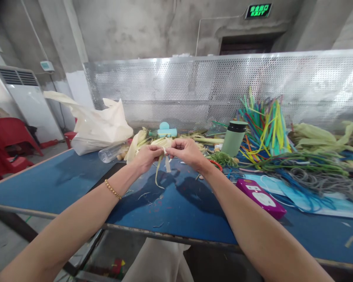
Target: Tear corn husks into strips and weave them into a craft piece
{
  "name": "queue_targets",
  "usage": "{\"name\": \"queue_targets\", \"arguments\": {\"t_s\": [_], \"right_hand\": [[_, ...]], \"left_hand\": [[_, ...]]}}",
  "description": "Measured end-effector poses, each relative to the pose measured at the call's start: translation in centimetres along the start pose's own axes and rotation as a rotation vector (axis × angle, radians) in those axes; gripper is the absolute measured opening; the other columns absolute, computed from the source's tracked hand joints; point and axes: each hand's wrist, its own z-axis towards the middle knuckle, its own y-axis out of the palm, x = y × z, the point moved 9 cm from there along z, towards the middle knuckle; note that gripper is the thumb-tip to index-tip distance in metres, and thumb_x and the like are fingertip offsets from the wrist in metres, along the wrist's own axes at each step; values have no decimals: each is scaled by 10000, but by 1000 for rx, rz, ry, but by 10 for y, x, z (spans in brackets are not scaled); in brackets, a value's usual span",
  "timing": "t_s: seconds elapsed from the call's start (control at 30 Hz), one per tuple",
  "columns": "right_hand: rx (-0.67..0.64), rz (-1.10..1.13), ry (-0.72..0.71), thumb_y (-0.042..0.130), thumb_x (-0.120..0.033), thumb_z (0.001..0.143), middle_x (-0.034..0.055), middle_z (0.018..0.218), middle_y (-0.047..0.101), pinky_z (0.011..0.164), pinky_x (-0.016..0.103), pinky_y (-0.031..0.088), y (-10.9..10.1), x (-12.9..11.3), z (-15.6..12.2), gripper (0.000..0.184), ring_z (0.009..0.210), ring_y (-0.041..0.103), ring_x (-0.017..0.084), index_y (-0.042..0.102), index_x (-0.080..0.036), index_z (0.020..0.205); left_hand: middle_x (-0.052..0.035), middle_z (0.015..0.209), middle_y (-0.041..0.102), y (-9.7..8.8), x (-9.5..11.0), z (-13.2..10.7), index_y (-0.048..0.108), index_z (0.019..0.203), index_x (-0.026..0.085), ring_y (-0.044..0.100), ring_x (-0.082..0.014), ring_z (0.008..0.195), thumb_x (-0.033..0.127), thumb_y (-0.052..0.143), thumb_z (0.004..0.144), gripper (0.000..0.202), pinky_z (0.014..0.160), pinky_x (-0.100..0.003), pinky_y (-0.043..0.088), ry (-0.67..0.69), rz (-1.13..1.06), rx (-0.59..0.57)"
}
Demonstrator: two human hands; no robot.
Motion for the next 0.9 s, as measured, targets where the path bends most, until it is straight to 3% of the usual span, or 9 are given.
{"name": "queue_targets", "arguments": {"t_s": [0.1, 0.2, 0.3, 0.4, 0.53, 0.67, 0.9], "right_hand": [[-2, -39, 7, 697, -441, 728, 24, 605, 650, 587, 258, 432, -3, 3, 0, 294, 576, 570, 131, 648, -161, 649], [0, -160, 22, 580, -551, 805, 36, 580, 623, 578, 264, 414, -10, 6, 2, 465, 570, 548, 132, 610, -156, 562], [139, -369, -16, 520, -595, 831, 49, 588, 606, 573, 273, 394, -27, 2, 4, 543, 584, 525, 139, 570, -159, 513], [219, -508, -96, 602, -542, 797, 41, 642, 621, 569, 273, 383, -32, -5, 5, 416, 594, 511, 140, 641, -153, 653], [70, -441, -156, 661, -444, 770, 39, 752, 670, 594, 263, 411, -12, -4, 5, 328, 639, 559, 143, 694, -157, 924], [62, -524, -204, 610, -291, 791, 39, 724, 657, 620, 264, 395, -7, -6, 4, 160, 654, 553, 145, 692, -154, 785], [128, -690, -236, 538, -191, 762, 35, 673, 607, 591, 259, 358, -6, -9, 3, 93, 605, 510, 140, 610, -155, 715]], "left_hand": [[11, 531, 528, -2, 6, -2, 612, 575, 111, 405, -67, 496, 259, 762, 584, 211, 508, -232, 299, 44, 60, 16], [23, 529, 509, -10, 17, -4, 625, 613, 115, 380, -71, 505, 262, 718, 641, 176, 507, -233, 276, 139, 216, 102], [14, 568, 532, -11, 28, -4, 641, 649, 122, 408, -87, 542, 248, 670, 697, 138, 529, -235, 293, 268, 434, 135], [3, 603, 566, -7, 33, -3, 652, 665, 133, 456, -104, 579, 222, 649, 723, 106, 561, -239, 321, 365, 596, 126], [-10, 633, 603, -2, 36, -4, 674, 692, 139, 490, -116, 602, 190, 649, 737, 73, 587, -245, 336, 396, 707, 126], [-16, 645, 611, 4, 39, -8, 686, 680, 148, 496, -128, 631, 177, 649, 750, 85, 620, -256, 351, 422, 807, 108], [-15, 670, 621, 12, 40, -13, 670, 654, 160, 515, -133, 666, 186, 667, 742, 92, 657, -261, 362, 455, 853, 70]]}}
